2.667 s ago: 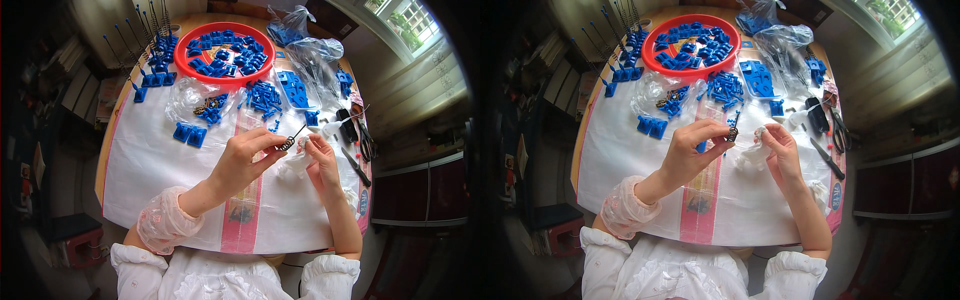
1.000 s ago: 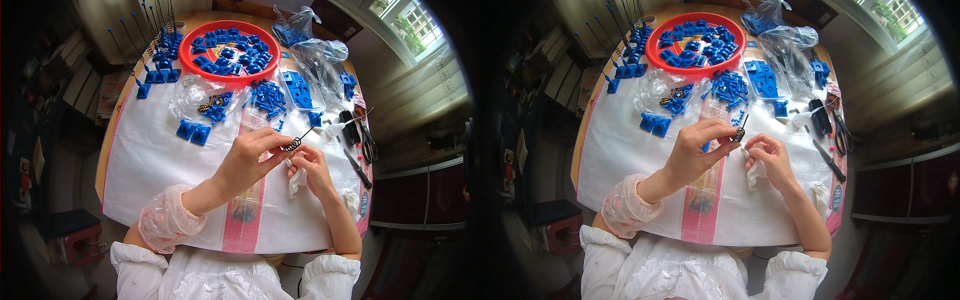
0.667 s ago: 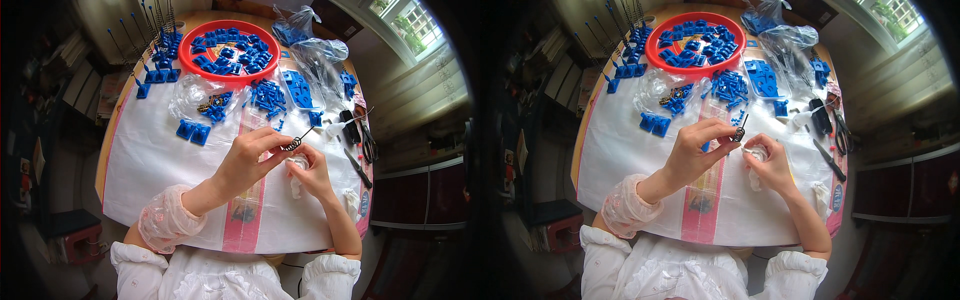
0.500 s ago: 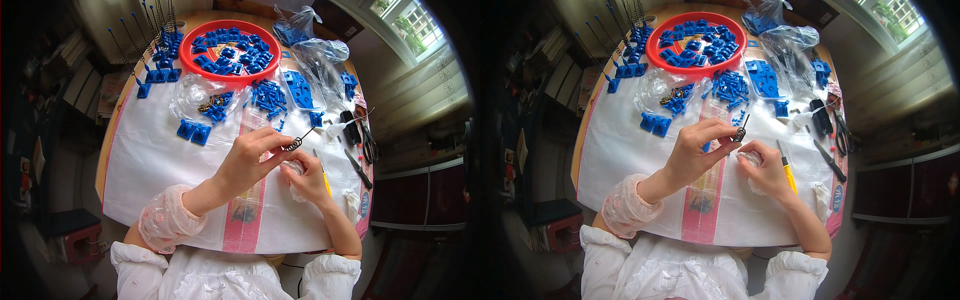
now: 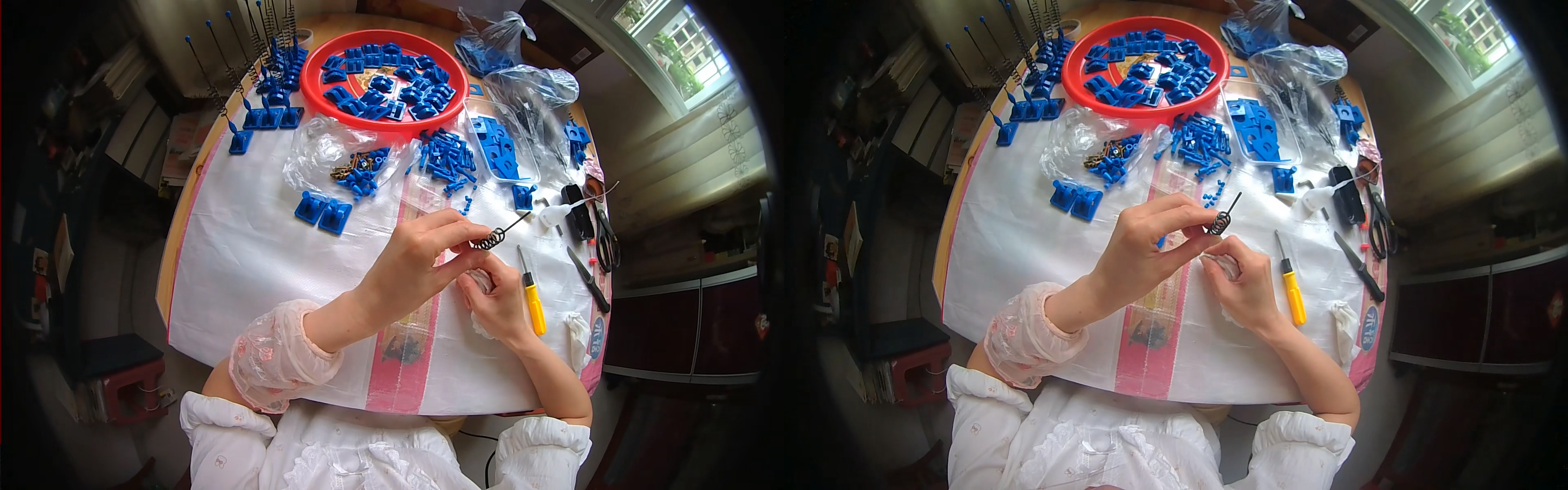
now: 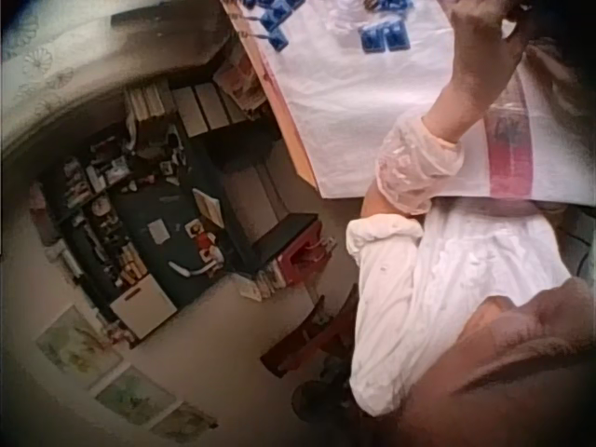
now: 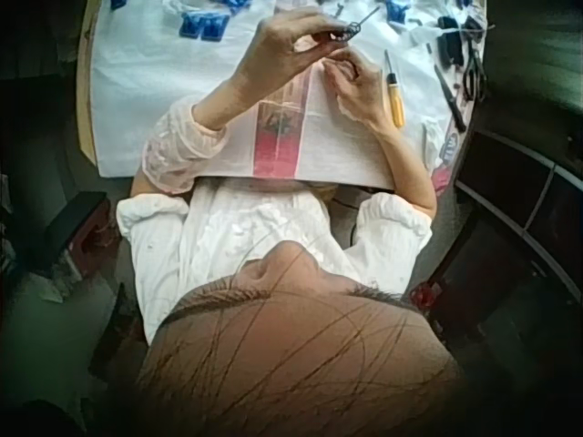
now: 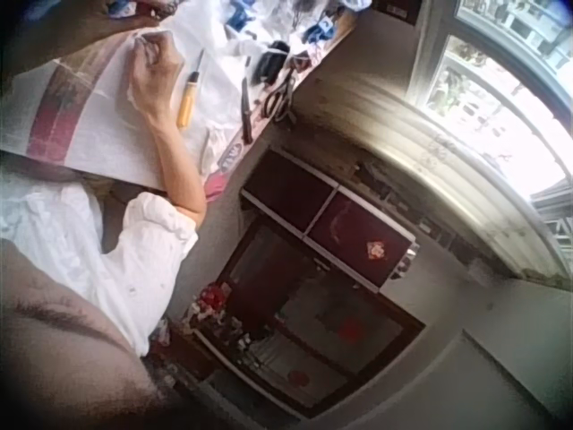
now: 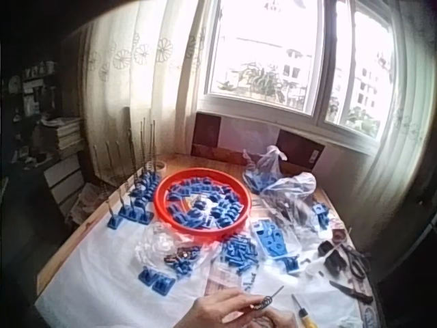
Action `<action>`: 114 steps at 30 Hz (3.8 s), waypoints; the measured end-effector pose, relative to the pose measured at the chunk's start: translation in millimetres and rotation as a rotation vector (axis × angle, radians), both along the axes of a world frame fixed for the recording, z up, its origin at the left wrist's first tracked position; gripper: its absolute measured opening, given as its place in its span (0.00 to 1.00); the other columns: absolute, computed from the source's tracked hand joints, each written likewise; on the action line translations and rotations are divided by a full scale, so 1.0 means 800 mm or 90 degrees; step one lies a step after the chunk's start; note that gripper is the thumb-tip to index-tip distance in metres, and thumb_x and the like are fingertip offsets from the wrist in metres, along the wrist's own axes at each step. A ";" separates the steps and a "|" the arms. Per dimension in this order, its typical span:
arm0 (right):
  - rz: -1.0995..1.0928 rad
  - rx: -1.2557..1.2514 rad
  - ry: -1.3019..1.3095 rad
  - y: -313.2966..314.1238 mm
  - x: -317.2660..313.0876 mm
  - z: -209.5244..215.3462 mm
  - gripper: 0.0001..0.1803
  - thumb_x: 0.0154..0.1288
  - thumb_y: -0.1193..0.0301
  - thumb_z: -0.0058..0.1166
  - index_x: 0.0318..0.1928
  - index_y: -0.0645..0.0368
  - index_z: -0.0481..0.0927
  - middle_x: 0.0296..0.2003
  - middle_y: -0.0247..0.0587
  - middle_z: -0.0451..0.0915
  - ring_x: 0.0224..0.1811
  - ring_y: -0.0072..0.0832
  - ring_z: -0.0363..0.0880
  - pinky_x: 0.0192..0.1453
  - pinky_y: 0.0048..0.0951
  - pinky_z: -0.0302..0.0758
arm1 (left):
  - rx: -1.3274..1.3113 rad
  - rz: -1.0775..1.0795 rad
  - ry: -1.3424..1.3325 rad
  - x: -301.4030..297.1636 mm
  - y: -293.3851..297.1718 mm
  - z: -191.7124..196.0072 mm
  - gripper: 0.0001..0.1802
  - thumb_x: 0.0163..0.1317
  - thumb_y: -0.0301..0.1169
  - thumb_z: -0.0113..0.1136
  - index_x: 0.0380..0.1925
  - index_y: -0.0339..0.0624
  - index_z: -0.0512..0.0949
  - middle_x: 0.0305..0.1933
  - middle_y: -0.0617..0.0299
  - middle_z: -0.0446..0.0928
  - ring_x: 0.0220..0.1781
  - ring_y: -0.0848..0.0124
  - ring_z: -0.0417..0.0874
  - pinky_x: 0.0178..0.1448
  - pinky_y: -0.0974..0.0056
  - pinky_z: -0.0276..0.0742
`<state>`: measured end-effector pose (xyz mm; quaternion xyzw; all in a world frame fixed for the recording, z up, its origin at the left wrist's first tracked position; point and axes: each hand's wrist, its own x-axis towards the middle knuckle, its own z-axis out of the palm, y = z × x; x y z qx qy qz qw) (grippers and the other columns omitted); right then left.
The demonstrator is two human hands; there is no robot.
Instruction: Assembling components by threading wires and springs through blue plastic housings.
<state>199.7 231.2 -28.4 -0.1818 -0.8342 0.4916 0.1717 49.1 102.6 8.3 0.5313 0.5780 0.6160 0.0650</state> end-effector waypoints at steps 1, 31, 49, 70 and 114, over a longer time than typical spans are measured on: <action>-0.001 -0.012 -0.004 0.001 0.000 0.000 0.05 0.63 0.79 0.63 0.39 0.65 0.81 0.28 0.43 0.84 0.25 0.22 0.82 0.30 0.27 0.74 | 0.001 0.000 0.002 0.000 0.000 0.000 0.14 0.57 0.20 0.73 0.44 0.36 0.85 0.39 0.57 0.83 0.37 0.68 0.89 0.40 0.66 0.84; 0.006 -0.085 0.010 0.003 -0.006 -0.004 0.06 0.65 0.80 0.60 0.42 0.67 0.82 0.29 0.39 0.85 0.22 0.16 0.76 0.25 0.23 0.70 | 0.015 -0.012 -0.019 0.000 0.001 -0.004 0.15 0.58 0.21 0.69 0.46 0.38 0.83 0.38 0.55 0.82 0.35 0.62 0.84 0.38 0.62 0.79; 0.002 -0.101 -0.017 0.001 -0.006 0.004 0.08 0.65 0.80 0.60 0.44 0.67 0.83 0.31 0.39 0.85 0.27 0.17 0.79 0.31 0.22 0.73 | 0.005 0.005 0.002 -0.001 0.001 0.000 0.14 0.56 0.21 0.74 0.43 0.36 0.85 0.38 0.57 0.83 0.36 0.68 0.88 0.40 0.65 0.83; 0.103 0.001 0.027 0.016 -0.020 0.020 0.19 0.67 0.88 0.51 0.56 0.64 0.81 0.49 0.43 0.79 0.55 0.37 0.82 0.59 0.34 0.78 | 0.004 -0.002 -0.002 0.000 0.001 0.001 0.15 0.57 0.19 0.72 0.45 0.39 0.86 0.38 0.59 0.83 0.36 0.69 0.87 0.39 0.66 0.83; 0.121 0.061 0.051 0.015 -0.023 0.019 0.19 0.63 0.89 0.53 0.53 0.64 0.82 0.49 0.44 0.80 0.54 0.39 0.83 0.58 0.36 0.79 | -0.004 0.002 0.013 -0.001 0.001 0.001 0.16 0.56 0.19 0.72 0.46 0.39 0.86 0.38 0.59 0.83 0.36 0.69 0.87 0.39 0.67 0.82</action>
